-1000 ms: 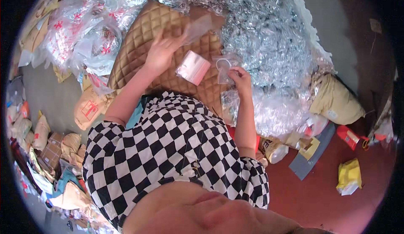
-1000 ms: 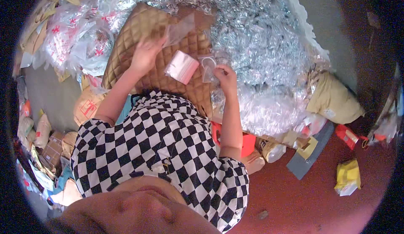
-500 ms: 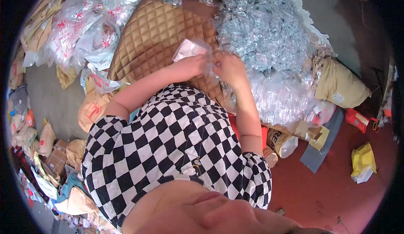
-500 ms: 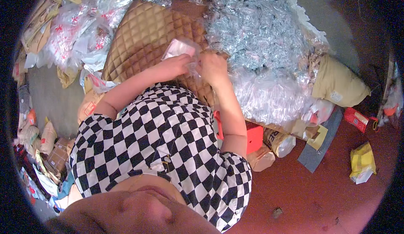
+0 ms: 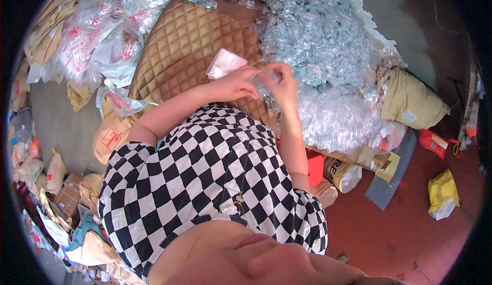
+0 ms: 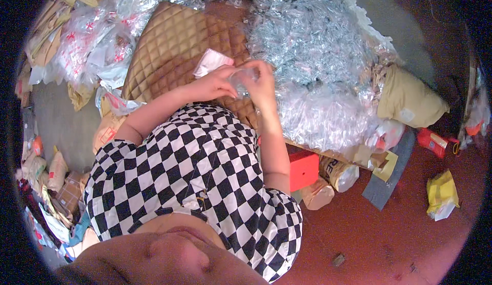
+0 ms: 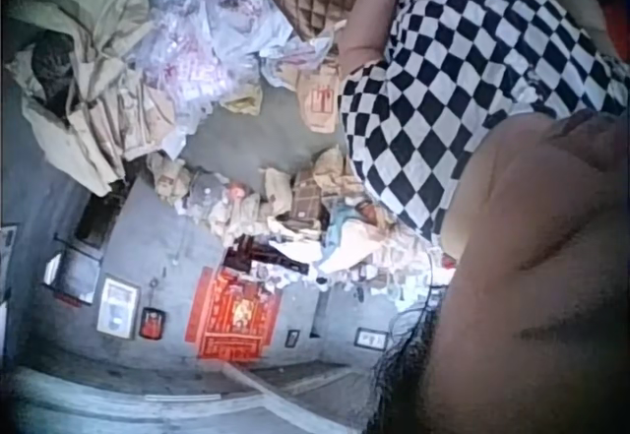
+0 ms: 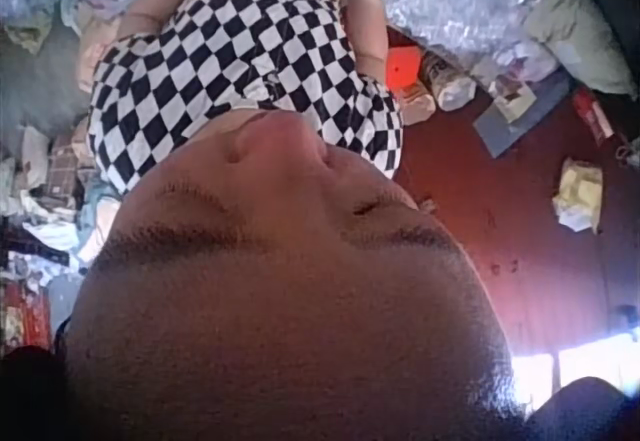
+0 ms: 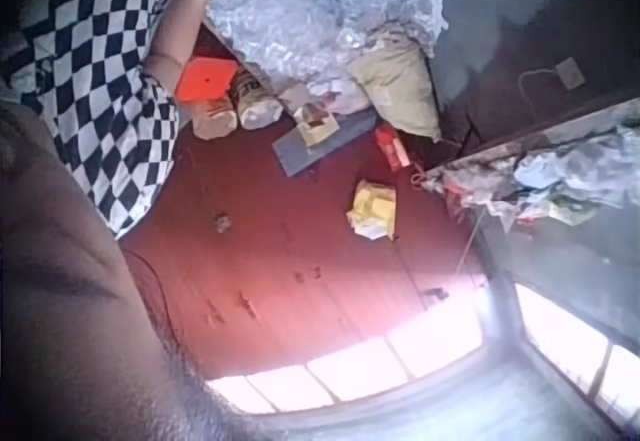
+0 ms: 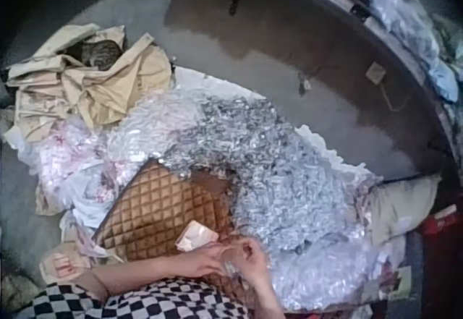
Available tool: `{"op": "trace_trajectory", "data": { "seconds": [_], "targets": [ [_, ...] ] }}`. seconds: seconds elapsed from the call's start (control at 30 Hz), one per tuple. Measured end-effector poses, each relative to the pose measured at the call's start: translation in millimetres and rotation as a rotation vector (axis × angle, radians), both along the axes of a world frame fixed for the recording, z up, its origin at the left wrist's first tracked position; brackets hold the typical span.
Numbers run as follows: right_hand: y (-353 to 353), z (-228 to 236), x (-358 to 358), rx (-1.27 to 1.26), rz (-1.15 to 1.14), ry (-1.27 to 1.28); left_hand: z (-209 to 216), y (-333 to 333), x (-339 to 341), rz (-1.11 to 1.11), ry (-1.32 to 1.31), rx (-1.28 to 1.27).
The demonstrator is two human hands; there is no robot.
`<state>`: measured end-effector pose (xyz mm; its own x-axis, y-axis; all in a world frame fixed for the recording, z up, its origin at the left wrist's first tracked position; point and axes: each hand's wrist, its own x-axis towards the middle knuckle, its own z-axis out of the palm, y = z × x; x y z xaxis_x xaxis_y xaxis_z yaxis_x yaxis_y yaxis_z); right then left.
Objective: Packing small industrial components into individual plastic zip bags from a large pile on the floor.
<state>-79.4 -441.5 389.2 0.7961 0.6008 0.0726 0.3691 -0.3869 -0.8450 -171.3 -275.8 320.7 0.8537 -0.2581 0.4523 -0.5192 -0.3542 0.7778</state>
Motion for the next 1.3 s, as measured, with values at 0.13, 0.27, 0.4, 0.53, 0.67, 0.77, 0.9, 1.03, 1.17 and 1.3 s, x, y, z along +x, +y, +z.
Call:
{"op": "trace_trajectory", "data": {
  "seconds": [0.13, 0.27, 0.4, 0.53, 0.67, 0.77, 0.9, 1.03, 1.17, 1.3],
  "targets": [
    [5, 17, -17, -0.199, 0.121, -0.241, -6, -6, -1, -0.010, -0.011, -0.060],
    [-20, 13, -3, 0.039, 0.135, -0.001, -5, -6, 0, 0.074, -0.042, -0.067],
    [-38, 6, -2, 0.008, 0.014, 0.202, 3, -2, 7, 0.053, -0.038, -0.114],
    [-19, 27, -15, -0.372, 0.036, -0.388, 2, -2, 4, 0.024, -0.034, -0.017],
    [-17, 17, -16, -0.615, 0.168, -0.677, 5, -7, 5, 0.024, -0.080, 0.039],
    [-17, 16, -7, -0.236, 0.276, -0.416, 8, -7, 4, 0.065, -0.077, 0.059],
    [-10, 24, -6, 0.465, -0.249, 0.336, 8, 0, 7, -0.004, -0.015, 0.031],
    [0, 8, -21, 0.484, -0.228, 0.333, 12, -8, 13, 0.024, -0.046, 0.080],
    [-35, 13, -22, 0.097, 0.046, -0.282, 6, -11, 13, 0.084, -0.005, 0.007],
    [-55, 13, -12, -0.210, 0.344, -0.562, 12, -8, 21, -0.029, 0.071, -0.037]
  ]
}}
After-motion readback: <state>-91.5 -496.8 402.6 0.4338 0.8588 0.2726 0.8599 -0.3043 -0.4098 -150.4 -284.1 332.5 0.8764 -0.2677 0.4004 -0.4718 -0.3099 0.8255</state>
